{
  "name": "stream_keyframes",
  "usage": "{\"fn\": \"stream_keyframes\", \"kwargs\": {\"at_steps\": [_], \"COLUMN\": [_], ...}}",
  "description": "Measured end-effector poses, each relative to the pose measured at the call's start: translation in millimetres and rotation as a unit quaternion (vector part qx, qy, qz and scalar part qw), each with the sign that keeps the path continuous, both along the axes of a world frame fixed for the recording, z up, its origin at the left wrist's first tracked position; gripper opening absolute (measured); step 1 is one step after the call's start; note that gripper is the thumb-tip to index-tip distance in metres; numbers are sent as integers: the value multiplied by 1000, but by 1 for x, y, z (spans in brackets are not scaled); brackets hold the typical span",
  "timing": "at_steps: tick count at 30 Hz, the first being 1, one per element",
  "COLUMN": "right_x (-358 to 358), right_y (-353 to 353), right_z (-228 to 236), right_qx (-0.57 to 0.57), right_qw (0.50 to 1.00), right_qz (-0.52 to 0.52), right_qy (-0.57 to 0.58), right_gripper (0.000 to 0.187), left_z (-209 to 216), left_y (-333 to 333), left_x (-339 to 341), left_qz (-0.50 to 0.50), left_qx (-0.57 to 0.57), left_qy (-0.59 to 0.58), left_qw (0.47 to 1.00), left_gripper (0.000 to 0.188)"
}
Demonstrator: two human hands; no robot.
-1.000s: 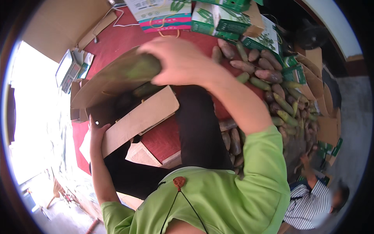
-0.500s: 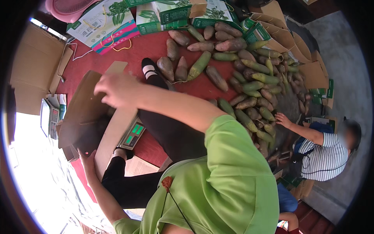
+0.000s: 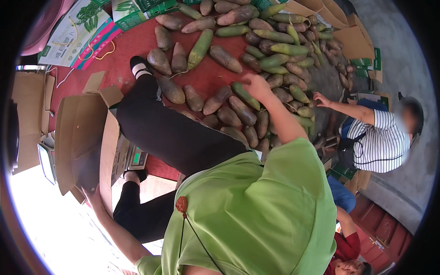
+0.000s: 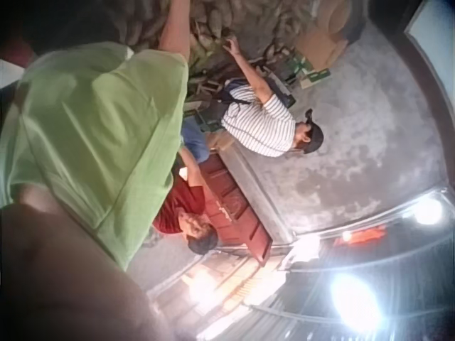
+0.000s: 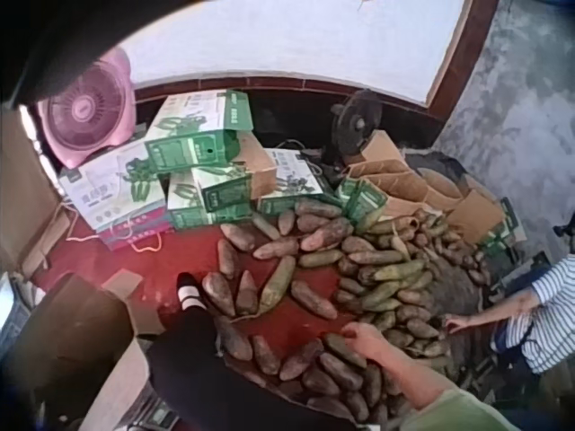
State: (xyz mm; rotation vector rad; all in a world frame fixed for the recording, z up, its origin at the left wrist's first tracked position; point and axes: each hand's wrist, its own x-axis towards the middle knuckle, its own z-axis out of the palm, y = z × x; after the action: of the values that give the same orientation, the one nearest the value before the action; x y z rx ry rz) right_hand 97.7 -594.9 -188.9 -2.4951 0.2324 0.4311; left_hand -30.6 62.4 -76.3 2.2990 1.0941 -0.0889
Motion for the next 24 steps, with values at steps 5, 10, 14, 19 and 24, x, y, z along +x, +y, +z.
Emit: {"fn": "stream_keyframes", "kwargs": {"at_steps": [5, 10, 14, 19, 24], "right_x": [-89, -131, -129, -94, -69], "right_y": [-12, 11, 3, -24, -36], "right_z": [-72, -87, -82, -71, -73], "right_qx": [-77, -52, -144, -358, -441], "right_qw": [988, 969, 964, 922, 887], "right_qz": [37, 79, -7, -13, -38], "right_qy": [128, 228, 226, 149, 132], "right_gripper": [26, 26, 30, 35, 47], "left_z": [-19, -32, -37, -33, -20], "left_y": [21, 47, 46, 45, 22], "left_x": [-10, -22, -18, -20, -13], "left_qz": [4, 32, 50, 49, 70], "left_qx": [3, -22, -34, -29, -36], "left_qy": [-25, -39, -38, -34, -55], "left_qw": [1000, 998, 997, 998, 995], "left_gripper": [92, 93, 93, 93, 90]}}
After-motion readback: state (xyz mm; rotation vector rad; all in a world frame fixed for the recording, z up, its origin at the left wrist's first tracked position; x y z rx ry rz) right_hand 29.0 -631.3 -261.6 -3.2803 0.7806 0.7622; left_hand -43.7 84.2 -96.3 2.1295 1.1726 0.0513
